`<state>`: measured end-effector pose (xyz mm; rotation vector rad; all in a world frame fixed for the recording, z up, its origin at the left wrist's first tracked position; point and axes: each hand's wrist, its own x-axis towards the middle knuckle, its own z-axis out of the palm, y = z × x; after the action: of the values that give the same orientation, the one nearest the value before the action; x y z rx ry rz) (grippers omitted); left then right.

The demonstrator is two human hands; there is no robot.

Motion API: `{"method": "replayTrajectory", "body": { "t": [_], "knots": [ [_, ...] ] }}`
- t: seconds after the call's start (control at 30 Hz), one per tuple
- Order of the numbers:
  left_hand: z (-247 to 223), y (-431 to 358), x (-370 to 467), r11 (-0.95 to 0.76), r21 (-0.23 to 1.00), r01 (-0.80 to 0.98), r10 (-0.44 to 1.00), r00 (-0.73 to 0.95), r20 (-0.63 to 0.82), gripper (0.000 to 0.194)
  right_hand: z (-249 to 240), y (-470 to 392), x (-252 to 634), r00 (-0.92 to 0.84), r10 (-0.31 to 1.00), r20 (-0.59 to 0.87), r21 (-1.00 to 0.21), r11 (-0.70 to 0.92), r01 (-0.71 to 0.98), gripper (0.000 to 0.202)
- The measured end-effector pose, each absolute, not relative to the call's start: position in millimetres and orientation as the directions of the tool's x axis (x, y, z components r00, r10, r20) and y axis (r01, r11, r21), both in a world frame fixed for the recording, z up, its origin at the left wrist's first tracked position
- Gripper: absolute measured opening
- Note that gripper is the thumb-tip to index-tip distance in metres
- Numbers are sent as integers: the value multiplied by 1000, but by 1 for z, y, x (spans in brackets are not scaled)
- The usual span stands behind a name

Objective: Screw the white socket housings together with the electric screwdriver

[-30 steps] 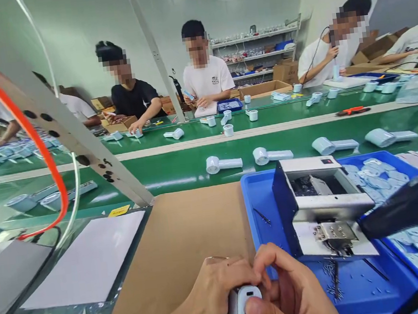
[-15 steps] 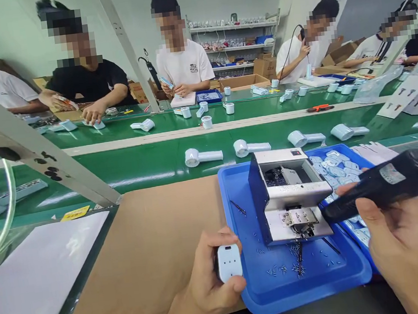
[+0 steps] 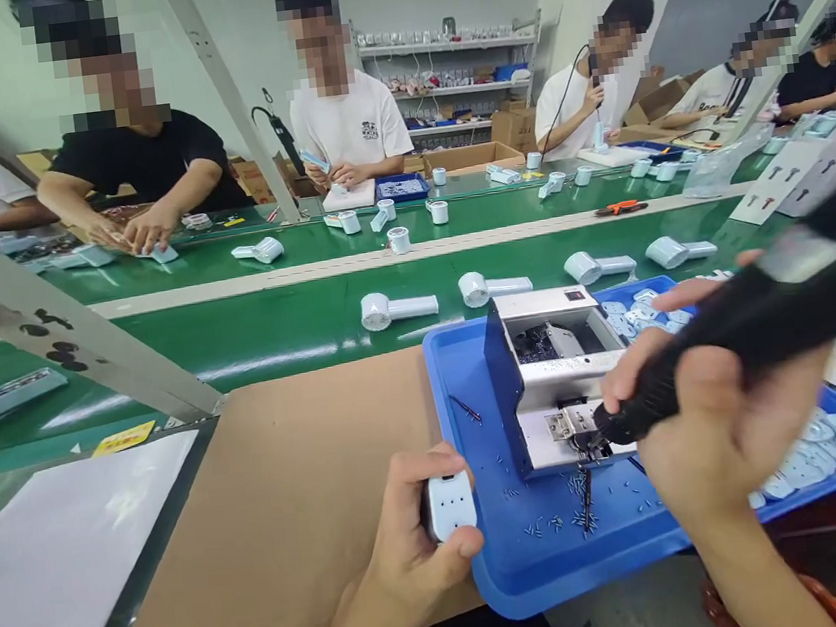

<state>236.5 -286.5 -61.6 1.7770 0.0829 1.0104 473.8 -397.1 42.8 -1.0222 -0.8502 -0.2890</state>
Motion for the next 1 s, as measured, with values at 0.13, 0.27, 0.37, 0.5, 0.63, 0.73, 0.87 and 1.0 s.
{"method": "replayTrajectory", "body": {
  "t": [0.13, 0.27, 0.37, 0.5, 0.63, 0.73, 0.87, 1.0],
  "knots": [
    [-58, -287, 237, -391, 839, -378, 511, 670, 539, 52, 49, -380, 457, 651, 264, 711, -670, 534, 515, 32],
    [-54, -288, 235, -328, 891, -313, 522, 726, 447, 60, 62, -389, 440, 697, 294, 653, -717, 536, 446, 28],
    [-53, -289, 233, -330, 903, -276, 546, 725, 421, 62, 77, -391, 426, 745, 223, 629, -706, 565, 427, 52],
    [-52, -289, 232, -331, 900, -285, 552, 715, 429, 61, 101, -390, 404, 766, 284, 577, -747, 563, 353, 35],
    [-46, -288, 232, -294, 918, -265, 559, 732, 390, 66, 121, -379, 374, 757, 358, 547, -772, 565, 291, 24],
    [-42, -288, 232, -308, 918, -251, 555, 736, 388, 70, 133, -360, 350, 806, 349, 478, -733, 664, 148, 41],
    [-40, -287, 233, -341, 906, -250, 547, 731, 407, 70, 146, -345, 334, 866, 391, 310, -751, 660, -29, 33],
    [-42, -288, 235, -376, 889, -262, 538, 719, 439, 67, 143, -346, 332, 831, 413, 373, -763, 646, 22, 34]
  ]
}}
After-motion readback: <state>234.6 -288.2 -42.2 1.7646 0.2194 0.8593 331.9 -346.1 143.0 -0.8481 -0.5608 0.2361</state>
